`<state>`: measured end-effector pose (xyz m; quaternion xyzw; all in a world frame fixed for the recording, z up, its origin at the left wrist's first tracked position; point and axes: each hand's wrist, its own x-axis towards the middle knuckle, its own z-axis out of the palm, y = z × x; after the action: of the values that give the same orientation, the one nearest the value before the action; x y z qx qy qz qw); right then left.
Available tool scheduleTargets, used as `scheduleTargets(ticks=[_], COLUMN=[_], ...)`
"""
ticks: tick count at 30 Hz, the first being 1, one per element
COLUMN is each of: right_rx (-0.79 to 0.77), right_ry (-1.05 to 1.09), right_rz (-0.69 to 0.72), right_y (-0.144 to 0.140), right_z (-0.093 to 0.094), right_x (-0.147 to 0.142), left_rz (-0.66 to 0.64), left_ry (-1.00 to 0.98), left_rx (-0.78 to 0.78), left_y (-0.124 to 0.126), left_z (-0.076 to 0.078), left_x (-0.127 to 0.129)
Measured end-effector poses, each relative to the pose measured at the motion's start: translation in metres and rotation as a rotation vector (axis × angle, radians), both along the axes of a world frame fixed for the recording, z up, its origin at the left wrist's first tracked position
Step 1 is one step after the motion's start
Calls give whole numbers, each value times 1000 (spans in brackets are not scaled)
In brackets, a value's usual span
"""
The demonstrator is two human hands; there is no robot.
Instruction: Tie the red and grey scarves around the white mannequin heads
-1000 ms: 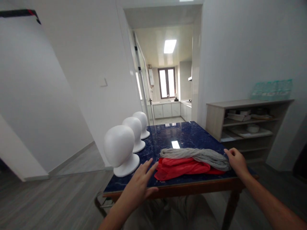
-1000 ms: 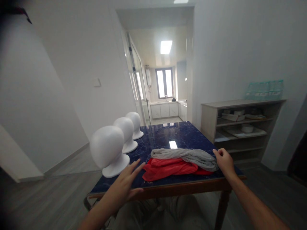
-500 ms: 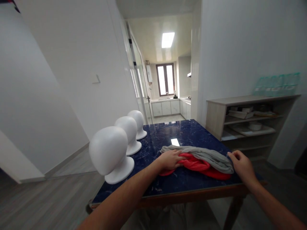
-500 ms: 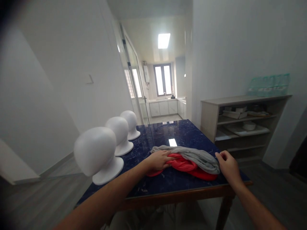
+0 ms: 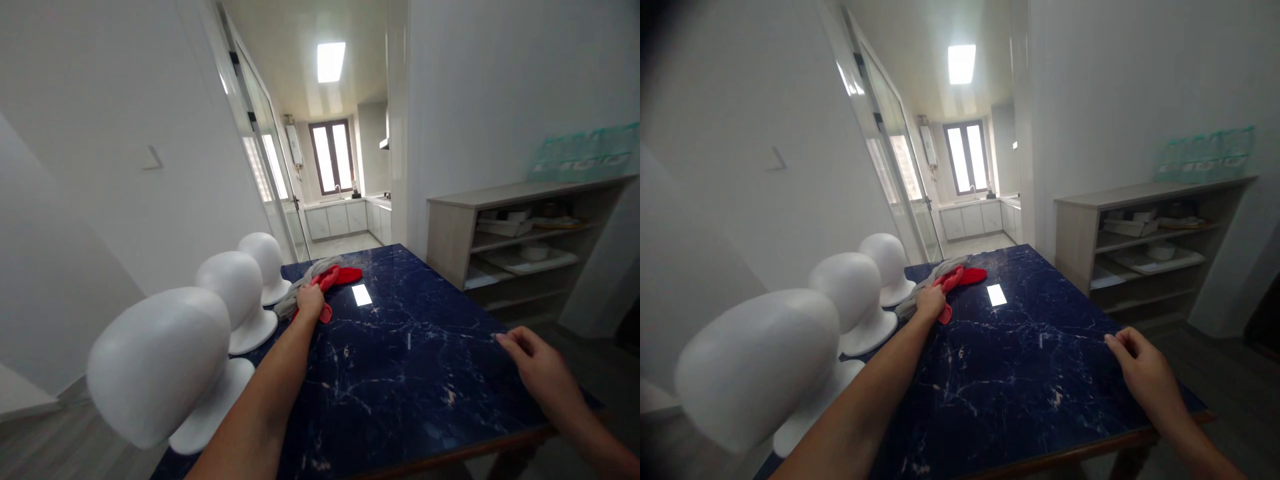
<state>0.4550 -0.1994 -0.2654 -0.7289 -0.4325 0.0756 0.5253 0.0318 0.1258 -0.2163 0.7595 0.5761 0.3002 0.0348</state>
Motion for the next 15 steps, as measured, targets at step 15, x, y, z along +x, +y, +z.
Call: scheduleTargets(ticks=[15], right_rx=[-3], right_ry=[-75], right_rz=[59], right_y=[14], right_z=[-6], right_x=[4], left_rz=[20], left_ry=[409], left_rx=[-39], left_y=[-75], left_z=[-9], left_x=[9])
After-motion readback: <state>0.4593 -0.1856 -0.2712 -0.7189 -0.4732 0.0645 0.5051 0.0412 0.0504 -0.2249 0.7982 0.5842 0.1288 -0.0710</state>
